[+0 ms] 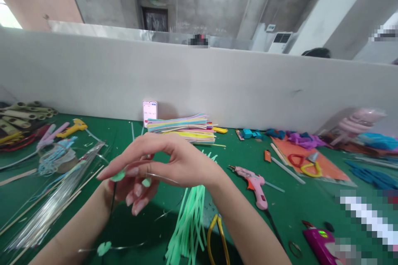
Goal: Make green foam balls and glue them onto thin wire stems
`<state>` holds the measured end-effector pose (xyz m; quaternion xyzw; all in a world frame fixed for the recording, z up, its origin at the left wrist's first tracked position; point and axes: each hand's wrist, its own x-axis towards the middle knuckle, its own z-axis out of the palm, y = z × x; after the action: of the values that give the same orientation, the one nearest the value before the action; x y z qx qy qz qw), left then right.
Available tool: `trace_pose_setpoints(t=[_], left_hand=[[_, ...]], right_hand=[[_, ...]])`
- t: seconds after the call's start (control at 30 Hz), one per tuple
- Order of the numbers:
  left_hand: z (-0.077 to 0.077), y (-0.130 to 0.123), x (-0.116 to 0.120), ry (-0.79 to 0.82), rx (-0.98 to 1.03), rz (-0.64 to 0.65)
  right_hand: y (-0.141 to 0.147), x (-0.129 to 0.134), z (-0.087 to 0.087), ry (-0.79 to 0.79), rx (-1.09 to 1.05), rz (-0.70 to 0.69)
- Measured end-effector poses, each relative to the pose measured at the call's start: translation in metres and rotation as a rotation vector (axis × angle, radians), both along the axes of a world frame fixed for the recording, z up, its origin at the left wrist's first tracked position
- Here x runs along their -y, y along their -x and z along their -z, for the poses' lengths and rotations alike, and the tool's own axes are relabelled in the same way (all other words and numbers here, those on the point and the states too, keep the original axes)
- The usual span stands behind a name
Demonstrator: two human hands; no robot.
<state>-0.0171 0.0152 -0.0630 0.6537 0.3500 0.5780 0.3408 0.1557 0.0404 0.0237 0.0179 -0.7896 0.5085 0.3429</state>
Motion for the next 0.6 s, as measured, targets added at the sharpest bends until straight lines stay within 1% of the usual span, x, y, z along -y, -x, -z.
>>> trace_pose_setpoints(t=[0.07,0.1,0.13,0.2,0.27,0.33,0.37,0.4,0.43,0.47,0.5,0.53,0.6], left_hand=[[0.001,0.011,-0.015,0.085,-0.022,0.07],[0.0,0.02,-0.025,0.128,-0.024,0.083],[-0.003,0.029,-0.034,0.157,-0.006,0.068],[-0.012,0.051,-0.047,0.176,0.059,-0.009],[-0.023,0.067,-0.047,0.147,0.141,-0.135],[-0.037,0.069,-0.031,0.067,0.205,-0.251],[-0.043,0.065,-0.019,0.022,0.213,-0.28],[-0.049,0.057,-0.006,-0.007,0.189,-0.281],[-0.055,0.047,0.007,-0.024,0.122,-0.245],[-0.059,0.036,0.019,-0.067,-0.023,-0.203],[-0.062,0.025,0.029,-0.115,-0.125,-0.184],[-0.065,0.015,0.036,-0.146,-0.164,-0.203],[-0.066,0.002,0.043,-0.173,-0.152,-0.274]], right_hand=[[-0.003,-0.001,-0.001,0.016,0.036,0.035],[-0.005,-0.002,-0.002,-0.004,0.05,0.079],[-0.008,-0.001,-0.003,-0.042,0.059,0.141],[-0.015,0.001,-0.008,-0.147,0.076,0.311],[-0.021,0.006,-0.015,-0.23,0.109,0.476],[-0.024,0.012,-0.023,-0.303,0.155,0.601],[-0.024,0.016,-0.026,-0.342,0.182,0.653],[-0.023,0.02,-0.029,-0.381,0.204,0.695],[-0.022,0.023,-0.032,-0.415,0.222,0.725],[-0.02,0.027,-0.034,-0.445,0.23,0.746],[-0.018,0.029,-0.035,-0.468,0.23,0.758],[-0.016,0.032,-0.035,-0.485,0.226,0.763],[-0.012,0.035,-0.035,-0.5,0.214,0.769]])
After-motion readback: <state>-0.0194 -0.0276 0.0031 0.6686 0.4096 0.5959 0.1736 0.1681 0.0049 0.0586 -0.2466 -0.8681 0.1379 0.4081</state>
